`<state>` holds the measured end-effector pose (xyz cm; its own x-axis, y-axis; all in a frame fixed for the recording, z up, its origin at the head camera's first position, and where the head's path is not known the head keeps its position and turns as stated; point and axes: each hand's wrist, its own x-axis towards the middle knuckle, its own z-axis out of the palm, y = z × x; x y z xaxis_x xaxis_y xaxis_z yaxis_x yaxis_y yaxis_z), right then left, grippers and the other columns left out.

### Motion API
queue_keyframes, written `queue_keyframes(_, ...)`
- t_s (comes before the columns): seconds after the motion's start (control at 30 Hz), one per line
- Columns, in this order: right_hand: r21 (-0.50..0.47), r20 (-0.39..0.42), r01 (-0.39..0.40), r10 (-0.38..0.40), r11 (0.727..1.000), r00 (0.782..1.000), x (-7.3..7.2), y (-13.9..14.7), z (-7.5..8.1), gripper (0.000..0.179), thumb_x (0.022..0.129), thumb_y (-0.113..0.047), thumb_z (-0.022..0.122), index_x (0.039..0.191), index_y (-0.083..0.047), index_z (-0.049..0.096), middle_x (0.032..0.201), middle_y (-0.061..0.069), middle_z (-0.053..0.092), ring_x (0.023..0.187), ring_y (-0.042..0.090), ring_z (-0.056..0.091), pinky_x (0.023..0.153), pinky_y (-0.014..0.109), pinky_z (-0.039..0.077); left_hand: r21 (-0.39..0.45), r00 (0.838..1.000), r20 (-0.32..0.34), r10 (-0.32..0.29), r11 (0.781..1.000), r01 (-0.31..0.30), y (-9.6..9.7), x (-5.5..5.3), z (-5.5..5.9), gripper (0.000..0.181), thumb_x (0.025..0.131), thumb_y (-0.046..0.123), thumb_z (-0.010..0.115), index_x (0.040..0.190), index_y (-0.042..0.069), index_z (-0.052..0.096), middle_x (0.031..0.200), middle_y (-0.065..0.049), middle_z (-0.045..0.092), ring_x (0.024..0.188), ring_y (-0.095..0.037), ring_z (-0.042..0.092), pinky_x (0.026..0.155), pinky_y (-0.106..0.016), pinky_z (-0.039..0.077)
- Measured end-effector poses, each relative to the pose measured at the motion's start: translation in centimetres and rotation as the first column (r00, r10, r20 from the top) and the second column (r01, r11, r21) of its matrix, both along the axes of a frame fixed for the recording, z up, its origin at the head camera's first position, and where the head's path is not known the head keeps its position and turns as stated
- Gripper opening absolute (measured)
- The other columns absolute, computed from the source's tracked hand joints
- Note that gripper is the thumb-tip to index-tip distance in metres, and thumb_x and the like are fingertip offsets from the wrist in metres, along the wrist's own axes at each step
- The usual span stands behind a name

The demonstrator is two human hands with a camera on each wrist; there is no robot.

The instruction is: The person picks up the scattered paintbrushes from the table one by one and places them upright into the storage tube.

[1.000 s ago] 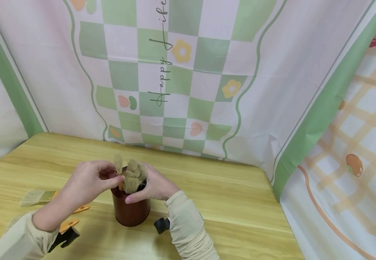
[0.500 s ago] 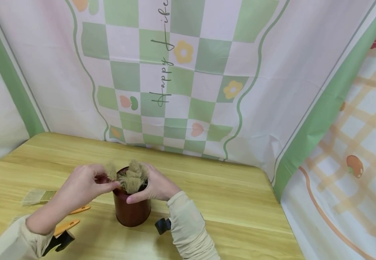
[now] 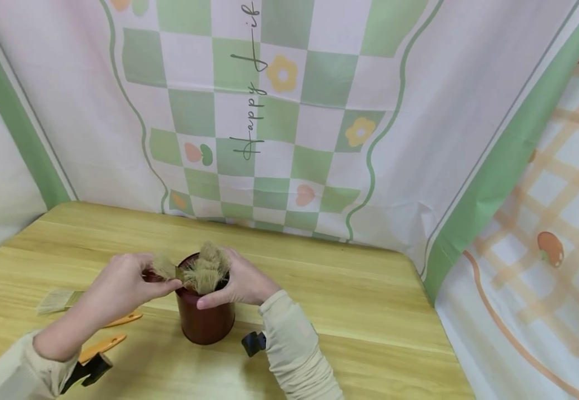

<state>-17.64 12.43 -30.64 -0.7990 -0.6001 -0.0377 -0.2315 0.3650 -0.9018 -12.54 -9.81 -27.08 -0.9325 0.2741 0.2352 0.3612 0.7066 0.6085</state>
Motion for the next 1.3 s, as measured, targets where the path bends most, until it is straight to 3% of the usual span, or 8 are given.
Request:
queue_keyframes(0.17, -0.020, 0.039, 0.026, -0.025, 0.999, 0.999, 0.0, 0.4, -0.3, 0.089, 0.076, -0.019, 0.082, 0.149, -0.018, 0.032, 0.145, 0.004, 0.046, 0.131, 0.019, 0.046, 0.112, 0.040, 0.036, 0.016, 0.994, 0.099, -0.043, 0.999, 0.042, -0.8, -0.4, 0.9, 0.043, 0.082, 0.025, 0.076, 0.061, 0.013, 0.040, 0.052, 0.005, 0.036, 0.045, -0.009, 0.036, 0.045, -0.021, 0.033)
queue_keyframes(0.37, 0.000, 0.019, 0.050, -0.050, 0.999, 0.999, 0.3, 0.7, -0.3, 0.090, 0.080, -0.029, 0.078, 0.153, -0.019, 0.026, 0.151, 0.004, 0.040, 0.137, 0.020, 0.041, 0.114, 0.042, 0.033, -0.040, 0.996, 0.054, -0.071, 0.997, 0.073, -0.8, -0.7, 1.3, 0.045, 0.079, 0.025, 0.078, 0.061, 0.014, 0.038, 0.053, 0.006, 0.034, 0.044, -0.008, 0.036, 0.046, -0.021, 0.033)
queue_keyframes(0.67, 0.010, -0.052, 0.019, -0.018, 1.000, 0.998, 0.3, 1.5, -0.7, 0.114, 0.065, -0.061, 0.078, 0.154, -0.018, 0.022, 0.155, 0.004, 0.034, 0.142, 0.022, 0.035, 0.117, 0.045, 0.027, -0.117, 0.999, 0.042, -0.028, 0.993, 0.033, 1.1, -1.7, 0.0, 0.053, 0.075, 0.027, 0.081, 0.053, 0.017, 0.034, 0.047, 0.007, 0.031, 0.041, -0.007, 0.032, 0.043, -0.022, 0.029)
queue_keyframes(0.83, -0.029, -0.059, -0.021, 0.019, 0.999, 0.998, 0.2, 1.5, -1.0, 0.115, 0.061, -0.068, 0.075, 0.153, -0.025, 0.023, 0.155, 0.000, 0.035, 0.143, 0.019, 0.034, 0.118, 0.045, 0.025, -0.100, 0.991, 0.130, 0.013, 0.995, 0.000, 0.8, -1.8, -0.1, 0.048, 0.072, 0.032, 0.083, 0.056, 0.013, 0.041, 0.049, 0.004, 0.035, 0.043, -0.010, 0.034, 0.044, -0.024, 0.030)
queue_keyframes(0.93, -0.032, -0.057, -0.022, 0.020, 0.999, 0.998, 0.3, 1.5, -1.1, 0.115, 0.060, -0.068, 0.075, 0.154, -0.027, 0.022, 0.156, 0.000, 0.033, 0.144, 0.020, 0.031, 0.119, 0.047, 0.022, -0.094, 0.979, 0.202, 0.006, 0.995, 0.013, -0.3, -1.6, 0.1, 0.037, 0.072, 0.036, 0.082, 0.073, 0.004, 0.063, 0.058, 0.001, 0.048, 0.050, -0.012, 0.042, 0.049, -0.026, 0.037)
queue_keyframes(1.0, -0.014, -0.069, -0.008, 0.007, 1.000, 0.998, 0.4, 1.6, -1.1, 0.116, 0.059, -0.071, 0.073, 0.154, -0.028, 0.022, 0.157, 0.000, 0.031, 0.145, 0.021, 0.029, 0.119, 0.048, 0.021, -0.107, 0.976, 0.216, -0.003, 0.994, 0.027, -1.3, -1.7, 0.0, 0.044, 0.073, 0.037, 0.081, 0.092, -0.001, 0.070, 0.067, -0.001, 0.056, 0.058, -0.013, 0.048, 0.054, -0.029, 0.043)
queue_keyframes(1.07, 0.000, -0.082, 0.003, -0.003, 1.000, 0.997, 0.5, 1.6, -1.1, 0.117, 0.058, -0.073, 0.072, 0.154, -0.027, 0.022, 0.158, 0.000, 0.030, 0.146, 0.021, 0.027, 0.119, 0.048, 0.020, -0.127, 0.975, 0.221, -0.001, 0.991, 0.030, -2.2, -1.7, -0.2, 0.055, 0.075, 0.037, 0.079, 0.110, -0.004, 0.068, 0.077, -0.002, 0.061, 0.065, -0.013, 0.052, 0.061, -0.031, 0.047)
queue_keyframes(1.3, -0.021, -0.090, 0.012, -0.014, 1.000, 0.996, 0.5, 1.4, -1.0, 0.109, 0.067, -0.063, 0.075, 0.153, -0.021, 0.023, 0.156, 0.002, 0.033, 0.143, 0.020, 0.033, 0.117, 0.043, 0.027, -0.179, 0.986, 0.169, 0.008, 0.984, 0.023, -2.9, -2.1, -1.1, 0.067, 0.081, 0.035, 0.076, 0.128, -0.008, 0.054, 0.106, -0.018, 0.064, 0.088, -0.030, 0.061, 0.074, -0.044, 0.052)
